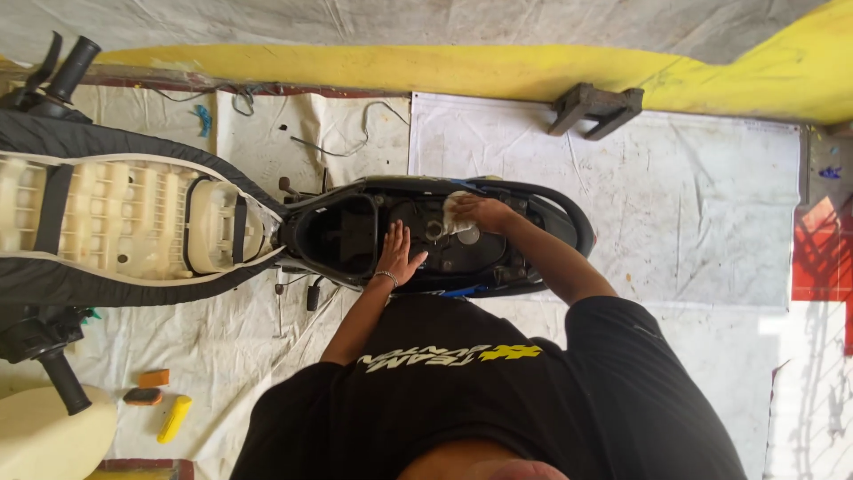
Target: The person wipes the interior of a motorcycle's open storage compartment using a white cloth. They systematically clean the inner surfaces and edges of the compartment while standing in a workshop environment.
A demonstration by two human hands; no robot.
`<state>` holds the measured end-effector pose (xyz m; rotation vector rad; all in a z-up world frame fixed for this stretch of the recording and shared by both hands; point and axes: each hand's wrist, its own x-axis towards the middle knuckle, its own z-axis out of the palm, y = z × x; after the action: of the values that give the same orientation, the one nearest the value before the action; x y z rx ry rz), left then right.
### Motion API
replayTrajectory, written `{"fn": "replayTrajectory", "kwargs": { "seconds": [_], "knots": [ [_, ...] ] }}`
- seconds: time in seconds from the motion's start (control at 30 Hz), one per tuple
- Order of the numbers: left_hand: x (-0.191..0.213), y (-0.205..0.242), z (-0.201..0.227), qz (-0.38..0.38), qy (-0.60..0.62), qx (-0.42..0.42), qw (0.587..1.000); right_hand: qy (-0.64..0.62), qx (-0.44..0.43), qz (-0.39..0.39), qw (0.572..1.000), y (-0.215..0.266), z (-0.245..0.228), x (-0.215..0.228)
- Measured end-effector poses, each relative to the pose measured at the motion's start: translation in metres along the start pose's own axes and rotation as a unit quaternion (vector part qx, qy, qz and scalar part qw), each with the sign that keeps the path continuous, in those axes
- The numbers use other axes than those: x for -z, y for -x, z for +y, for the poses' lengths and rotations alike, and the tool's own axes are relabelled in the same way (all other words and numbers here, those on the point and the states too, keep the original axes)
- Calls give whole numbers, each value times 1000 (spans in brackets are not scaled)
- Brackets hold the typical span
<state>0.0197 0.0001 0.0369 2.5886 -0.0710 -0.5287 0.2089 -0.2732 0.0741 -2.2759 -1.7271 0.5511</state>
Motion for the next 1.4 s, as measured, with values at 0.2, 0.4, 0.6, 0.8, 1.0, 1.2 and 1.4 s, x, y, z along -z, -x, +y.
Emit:
{"fn": "replayTrajectory", "kwargs": {
  "seconds": [0.2, 0.4, 0.6, 0.8, 1.0, 1.2, 1.4],
  "knots": [
    [3, -3, -3, -26, -20, 3, 999, 20, -161, 99, 982, 74, -53, -10],
    [-2, -8, -8, -37, -38, -4, 999, 181, -311, 151, 921, 56, -92, -100],
    [6, -4, -2, -59, -41, 15, 997, 128, -512, 57, 847, 7, -141, -111],
    [7, -3, 1, -64, -43, 19, 997, -9, -445, -97, 890, -19, -151, -53],
    [7, -3, -5, -43, -22, 10, 999, -89, -283, -69, 952, -63, -43, 16],
    [11, -2, 1, -48, -18, 18, 999, 83, -47, 60, 994, -111, -46, 20],
    [-4, -2, -5, -31, -19, 15, 999, 99, -48, 74, 991, -30, -12, -27]
  ]
}}
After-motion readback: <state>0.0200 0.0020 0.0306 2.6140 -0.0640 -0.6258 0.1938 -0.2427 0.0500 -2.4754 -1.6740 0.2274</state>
